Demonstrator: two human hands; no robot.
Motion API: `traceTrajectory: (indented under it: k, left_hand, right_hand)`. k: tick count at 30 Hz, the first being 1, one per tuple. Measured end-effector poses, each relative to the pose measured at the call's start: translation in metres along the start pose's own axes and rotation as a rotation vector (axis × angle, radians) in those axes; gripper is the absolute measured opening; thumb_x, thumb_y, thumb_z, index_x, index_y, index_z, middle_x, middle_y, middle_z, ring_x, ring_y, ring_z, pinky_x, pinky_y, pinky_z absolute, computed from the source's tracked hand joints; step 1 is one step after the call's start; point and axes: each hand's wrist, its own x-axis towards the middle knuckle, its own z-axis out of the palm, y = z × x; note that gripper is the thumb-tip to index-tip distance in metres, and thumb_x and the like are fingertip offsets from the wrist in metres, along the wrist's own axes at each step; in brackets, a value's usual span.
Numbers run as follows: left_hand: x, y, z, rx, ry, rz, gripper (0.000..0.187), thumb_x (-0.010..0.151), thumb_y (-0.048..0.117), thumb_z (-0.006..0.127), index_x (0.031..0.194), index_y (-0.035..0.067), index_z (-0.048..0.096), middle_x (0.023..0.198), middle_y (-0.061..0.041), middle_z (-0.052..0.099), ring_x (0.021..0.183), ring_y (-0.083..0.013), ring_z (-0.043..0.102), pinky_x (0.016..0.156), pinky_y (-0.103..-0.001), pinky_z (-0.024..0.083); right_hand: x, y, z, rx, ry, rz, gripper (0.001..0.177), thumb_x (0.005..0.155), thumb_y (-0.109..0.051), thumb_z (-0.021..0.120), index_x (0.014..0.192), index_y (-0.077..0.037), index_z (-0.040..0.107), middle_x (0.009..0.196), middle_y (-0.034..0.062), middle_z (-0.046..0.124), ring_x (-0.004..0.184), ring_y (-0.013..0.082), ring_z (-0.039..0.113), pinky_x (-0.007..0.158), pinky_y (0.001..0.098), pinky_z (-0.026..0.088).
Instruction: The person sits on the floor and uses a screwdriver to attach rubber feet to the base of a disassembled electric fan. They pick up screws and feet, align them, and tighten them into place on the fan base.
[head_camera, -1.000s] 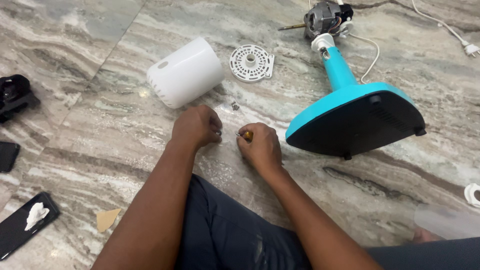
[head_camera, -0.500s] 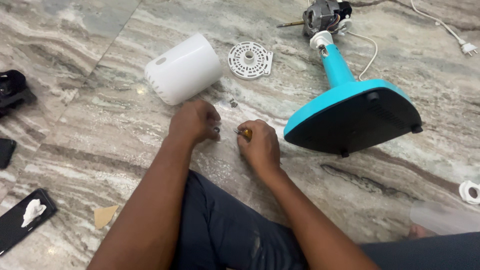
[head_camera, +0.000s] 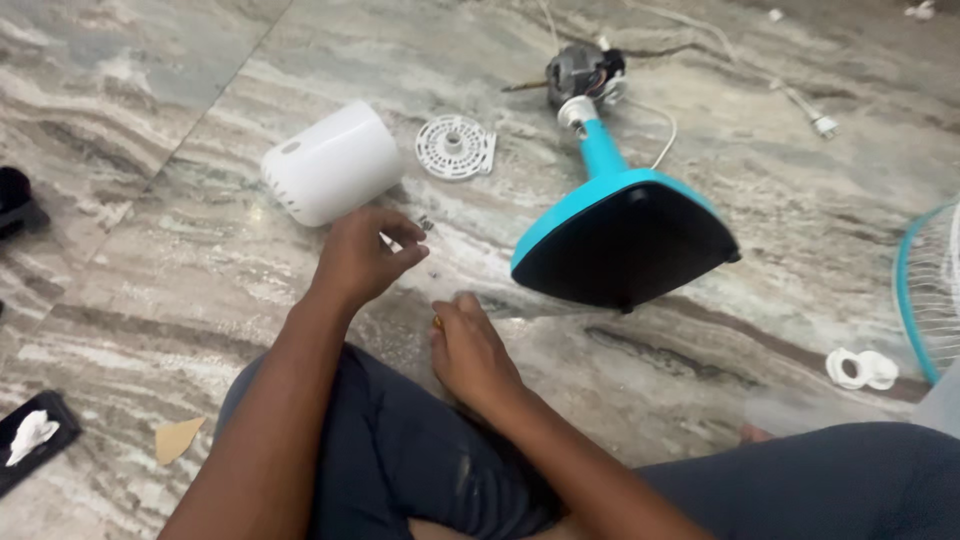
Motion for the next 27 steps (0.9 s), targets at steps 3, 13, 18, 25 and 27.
traceTrajectory:
  k: [3,13,18,25,27]
  left_hand:
    - [-0.003,0.024,0.002,-0.047,0.015,0.035,0.018,0.08,0.018,0.083,0.095,0.008,0.08,0.089,-0.006,0.079,0.07,-0.0192,0.073,0.065,-0.033,0.057]
    - [0.003,0.073,0.075,-0.455,0.045,0.007,0.043,0.087,0.03,0.079,0.124,0.009,0.069,0.106,-0.013,0.078,0.09,-0.019,0.075,0.078,-0.032,0.061]
    - [-0.01,0.08,0.099,-0.444,-0.02,-0.03,0.077,0.076,0.032,0.086,0.142,0.01,0.051,0.13,-0.017,0.065,0.116,-0.0246,0.065,0.083,-0.04,0.059]
    - [-0.012,0.106,0.1,-0.516,0.111,0.074,0.054,0.091,0.035,0.074,0.135,0.007,0.062,0.12,-0.017,0.075,0.11,-0.027,0.074,0.093,-0.038,0.057]
    - [-0.013,0.116,0.096,-0.486,0.123,0.071,0.051,0.093,0.036,0.072,0.134,0.007,0.062,0.117,-0.017,0.076,0.108,-0.027,0.075,0.092,-0.037,0.057]
  right_hand:
    - [0.0,-0.008,-0.03,-0.113,-0.177,0.054,0.022,0.086,-0.008,0.07,0.107,0.0,0.071,0.1,0.0191,0.057,0.098,0.0352,0.061,0.084,0.0434,0.051]
    - [-0.009,-0.048,-0.188,-0.229,-0.077,0.301,0.03,0.078,-0.031,0.085,0.081,-0.007,0.068,0.068,0.0059,0.069,0.061,0.0183,0.067,0.059,0.0344,0.052]
    - [-0.011,-0.033,-0.249,0.096,0.197,0.323,0.026,0.078,-0.015,0.087,0.079,-0.001,0.066,0.071,0.007,0.068,0.058,0.0135,0.06,0.051,0.0275,0.047]
    - [-0.009,-0.013,-0.258,0.412,0.522,0.138,0.021,0.089,-0.014,0.081,0.105,-0.001,0.075,0.087,0.0057,0.073,0.073,0.0093,0.067,0.068,0.0216,0.056]
    - [-0.007,-0.011,-0.256,0.426,0.596,0.123,0.022,0.094,-0.017,0.081,0.102,0.002,0.076,0.086,0.0074,0.072,0.071,0.0096,0.066,0.067,0.0221,0.057]
